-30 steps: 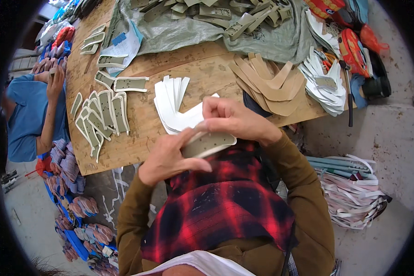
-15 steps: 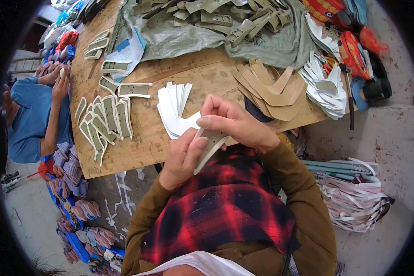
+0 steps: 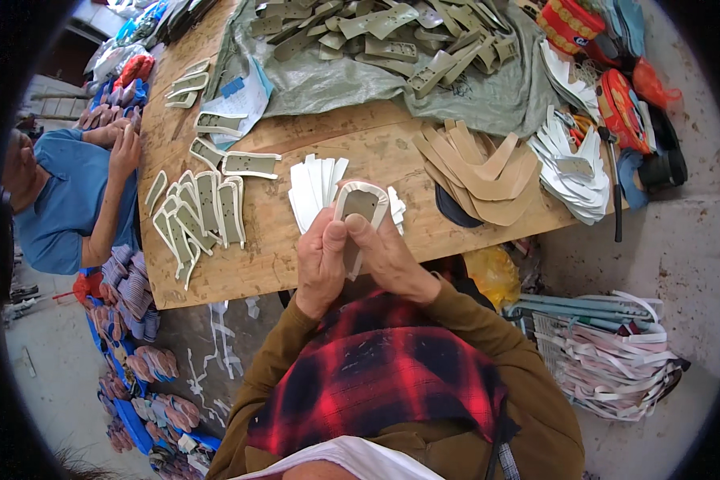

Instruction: The person sits at a wooden table and repeatedly assembles shoe components by hand. They pick up a white plastic piece and a green fabric piece, align them, and press them together to form a unit. The finished units are placed on the table to the left, while the person continues to process the remaining stacks of parts.

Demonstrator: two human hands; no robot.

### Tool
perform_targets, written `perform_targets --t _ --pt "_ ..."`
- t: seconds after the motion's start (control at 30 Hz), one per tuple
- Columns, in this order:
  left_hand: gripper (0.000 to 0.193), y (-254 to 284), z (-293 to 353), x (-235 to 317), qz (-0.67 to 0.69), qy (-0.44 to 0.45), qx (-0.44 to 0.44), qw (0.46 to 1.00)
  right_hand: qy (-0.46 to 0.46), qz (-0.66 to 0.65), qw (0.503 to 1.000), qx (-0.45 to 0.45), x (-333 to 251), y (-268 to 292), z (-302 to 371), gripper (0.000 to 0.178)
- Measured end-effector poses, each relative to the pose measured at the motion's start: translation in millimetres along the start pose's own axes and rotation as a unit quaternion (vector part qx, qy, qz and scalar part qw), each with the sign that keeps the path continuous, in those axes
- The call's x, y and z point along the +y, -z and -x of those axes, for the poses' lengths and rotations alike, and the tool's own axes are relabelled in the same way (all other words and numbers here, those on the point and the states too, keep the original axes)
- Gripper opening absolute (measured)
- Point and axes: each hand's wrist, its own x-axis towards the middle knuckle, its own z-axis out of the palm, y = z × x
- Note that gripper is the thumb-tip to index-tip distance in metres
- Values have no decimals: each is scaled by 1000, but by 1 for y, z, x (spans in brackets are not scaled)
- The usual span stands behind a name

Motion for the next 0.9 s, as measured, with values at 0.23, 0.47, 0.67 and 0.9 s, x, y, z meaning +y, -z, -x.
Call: perform_targets --t 0.23,0.47,0.67,0.9 --pt "26 -5 8 -12 -126 -29 29 991 -65 13 994 -88 -32 24 -19 38" --pt "22 -1 10 -17 -143 -50 29 988 -36 -73 997 -8 -17 11 -1 35" --pt "24 0 10 -16 -205 -84 37 974 -88 -51 990 -99 -27 23 -15 40" --pt "38 0 2 -28 251 181 -56 949 -86 -126 987 -54 -36 11 -19 29"
